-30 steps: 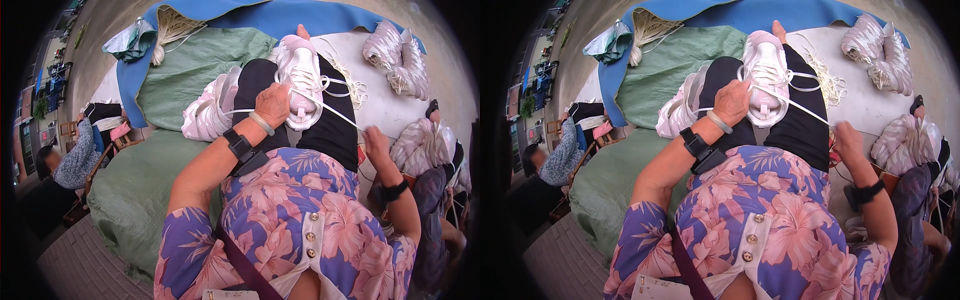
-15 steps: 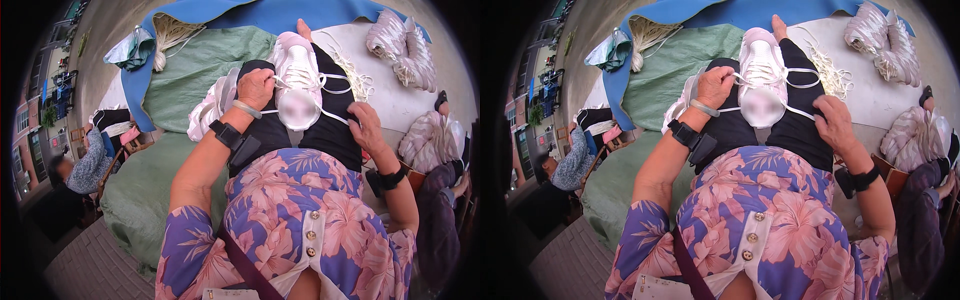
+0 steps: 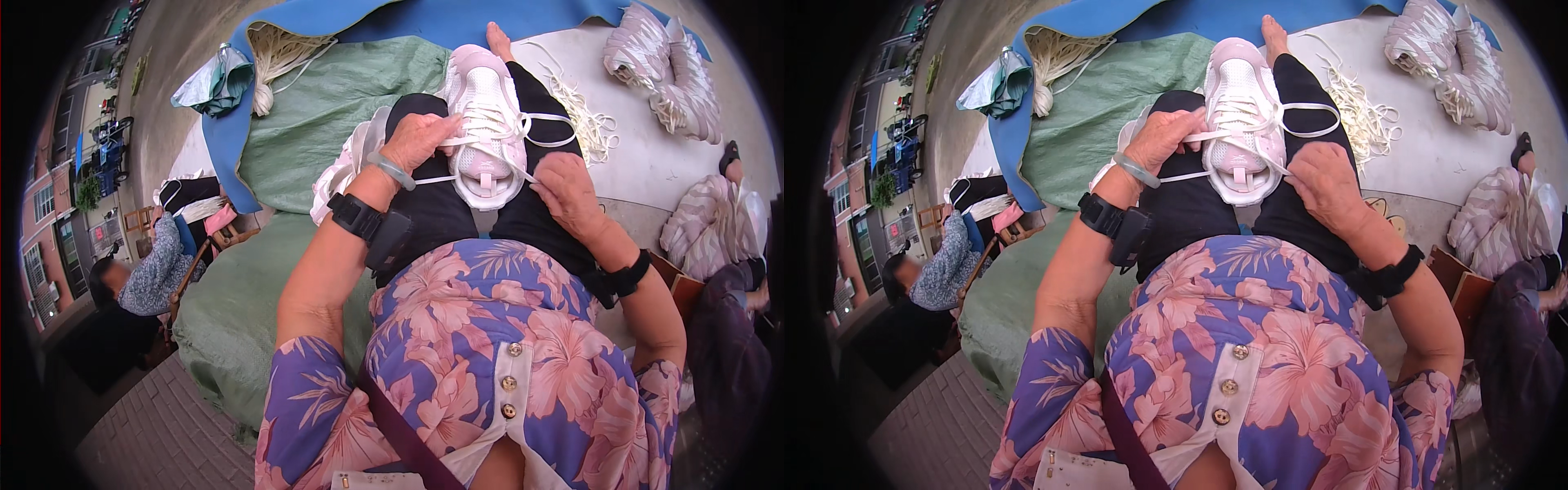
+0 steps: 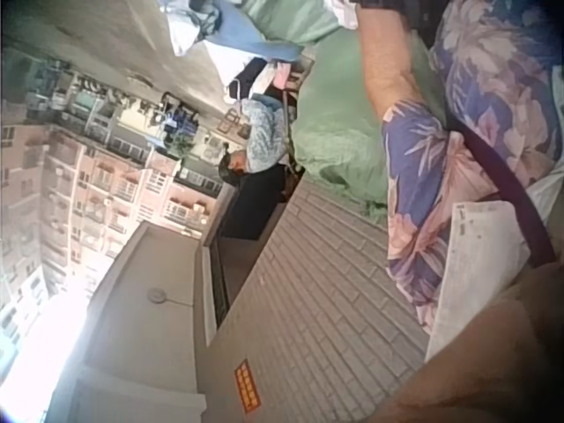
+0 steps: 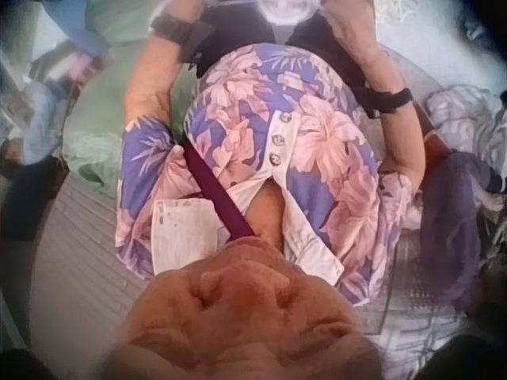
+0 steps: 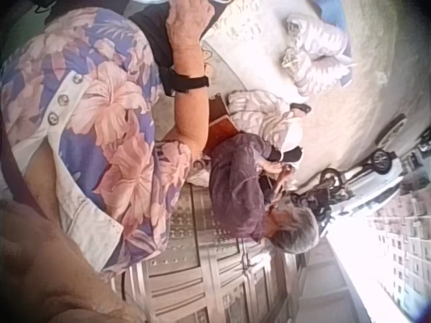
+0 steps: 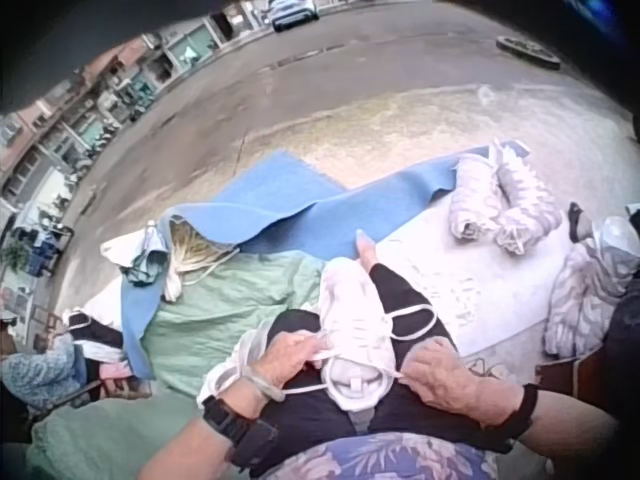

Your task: The person threads white shoelaces through the eyelets of a pink and white sneaker, pulling them tight and arranging the laces. They repeat this process for a second shoe, ensuring the laces are properly seated in the eyelets.

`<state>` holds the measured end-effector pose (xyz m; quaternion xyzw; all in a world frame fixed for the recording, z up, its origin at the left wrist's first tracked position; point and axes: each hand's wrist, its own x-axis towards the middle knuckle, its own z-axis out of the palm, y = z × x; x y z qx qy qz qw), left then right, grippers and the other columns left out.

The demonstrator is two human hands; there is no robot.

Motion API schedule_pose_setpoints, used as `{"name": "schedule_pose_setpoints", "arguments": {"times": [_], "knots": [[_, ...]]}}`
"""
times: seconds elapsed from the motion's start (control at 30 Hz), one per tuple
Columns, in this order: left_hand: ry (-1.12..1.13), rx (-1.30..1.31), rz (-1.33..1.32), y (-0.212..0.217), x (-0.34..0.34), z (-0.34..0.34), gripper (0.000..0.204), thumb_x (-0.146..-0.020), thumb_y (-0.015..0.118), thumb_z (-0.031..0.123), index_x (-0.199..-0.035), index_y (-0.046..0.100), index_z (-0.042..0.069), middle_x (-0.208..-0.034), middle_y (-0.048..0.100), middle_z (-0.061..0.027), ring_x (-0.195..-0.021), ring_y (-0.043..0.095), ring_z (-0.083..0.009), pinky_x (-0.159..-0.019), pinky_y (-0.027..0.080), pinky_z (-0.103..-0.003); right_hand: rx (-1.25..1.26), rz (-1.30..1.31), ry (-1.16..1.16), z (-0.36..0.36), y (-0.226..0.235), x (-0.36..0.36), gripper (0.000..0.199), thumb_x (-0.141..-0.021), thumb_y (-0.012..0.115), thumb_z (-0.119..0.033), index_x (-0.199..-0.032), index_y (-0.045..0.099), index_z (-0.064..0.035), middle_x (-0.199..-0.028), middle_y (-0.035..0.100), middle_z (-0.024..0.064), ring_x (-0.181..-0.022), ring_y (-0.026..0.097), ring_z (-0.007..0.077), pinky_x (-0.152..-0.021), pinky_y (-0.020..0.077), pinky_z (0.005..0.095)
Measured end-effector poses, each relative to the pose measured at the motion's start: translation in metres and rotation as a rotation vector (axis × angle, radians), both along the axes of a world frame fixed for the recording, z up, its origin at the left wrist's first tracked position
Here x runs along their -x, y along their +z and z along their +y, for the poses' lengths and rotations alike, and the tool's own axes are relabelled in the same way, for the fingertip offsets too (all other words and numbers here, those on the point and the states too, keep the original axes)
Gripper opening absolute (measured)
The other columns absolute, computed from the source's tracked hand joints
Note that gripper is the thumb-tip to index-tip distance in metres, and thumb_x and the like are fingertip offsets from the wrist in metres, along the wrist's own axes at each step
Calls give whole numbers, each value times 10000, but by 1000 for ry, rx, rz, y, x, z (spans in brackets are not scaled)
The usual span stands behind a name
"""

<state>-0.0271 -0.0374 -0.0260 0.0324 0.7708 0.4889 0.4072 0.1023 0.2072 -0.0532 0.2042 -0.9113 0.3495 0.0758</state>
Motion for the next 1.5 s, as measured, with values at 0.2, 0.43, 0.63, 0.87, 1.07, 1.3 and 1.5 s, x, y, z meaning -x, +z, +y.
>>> {"name": "schedule_pose_setpoints", "arguments": {"times": [0.2, 0.43, 0.63, 0.87, 1.07, 1.3, 1.5], "knots": [[-16, 96, 207, -12, -4, 1, 476, -851, 467, 492, -792, 618, 45, -709, 556, -27, -633, 479, -116, -565, 382, -251, -142, 23, 31, 45, 23, -36, 135, -689, 603, -28, -810, 551, -60, -727, 546, 76, -628, 548, 259, -549, 429, 347], [37, 97, 315, -24, -7, -4, 409, -868, 473, 431, -790, 607, 53, -692, 550, -17, -603, 477, -110, -553, 388, -252, -187, 29, 34, 59, 17, -61, 138, -674, 597, -32, -782, 518, -65, -667, 505, 76, -554, 516, 261, -513, 413, 358], [46, 76, 462, -27, -12, -9, 224, -844, 558, 251, -823, 608, 34, -713, 560, 25, -607, 475, -53, -570, 407, -204, -256, -78, 185, 65, 19, -45, 185, -654, 576, -29, -826, 520, -68, -604, 461, 67, -534, 499, 264, -505, 404, 360], [20, 103, 601, -22, -28, -9, 147, -708, 615, 108, -837, 612, 36, -630, 570, -42, -557, 539, -126, -552, 436, -267, -309, -31, 256, 71, 18, -82, 338, -620, 562, -7, -956, 546, -50, -617, 474, 59, -525, 494, 252, -495, 408, 355], [17, 105, 567, -20, -26, -9, 139, -694, 595, 88, -823, 606, 37, -678, 585, -60, -559, 555, -169, -547, 442, -274, -300, -145, 254, 76, 17, -76, 273, -692, 587, -60, -962, 552, -44, -664, 517, 97, -590, 548, 265, -527, 435, 364], [-71, 96, 1059, -17, -33, 16, 79, -721, 604, 117, -769, 635, 64, -792, 594, -68, -769, 546, -251, -707, 424, -343, 24, -67, -88, 26, 21, -25, 190, -772, 603, -149, -910, 536, -39, -730, 559, 116, -630, 566, 305, -556, 446, 373], [-218, 228, 1173, -22, -37, 33, 94, -698, 605, 162, -752, 656, 105, -1026, 582, -49, -1009, 471, -288, -853, 346, -407, -113, 81, -124, -50, 3, 36, 303, -744, 620, -177, -1002, 498, -75, -775, 556, 94, -637, 593, 287, -538, 467, 375]]}}
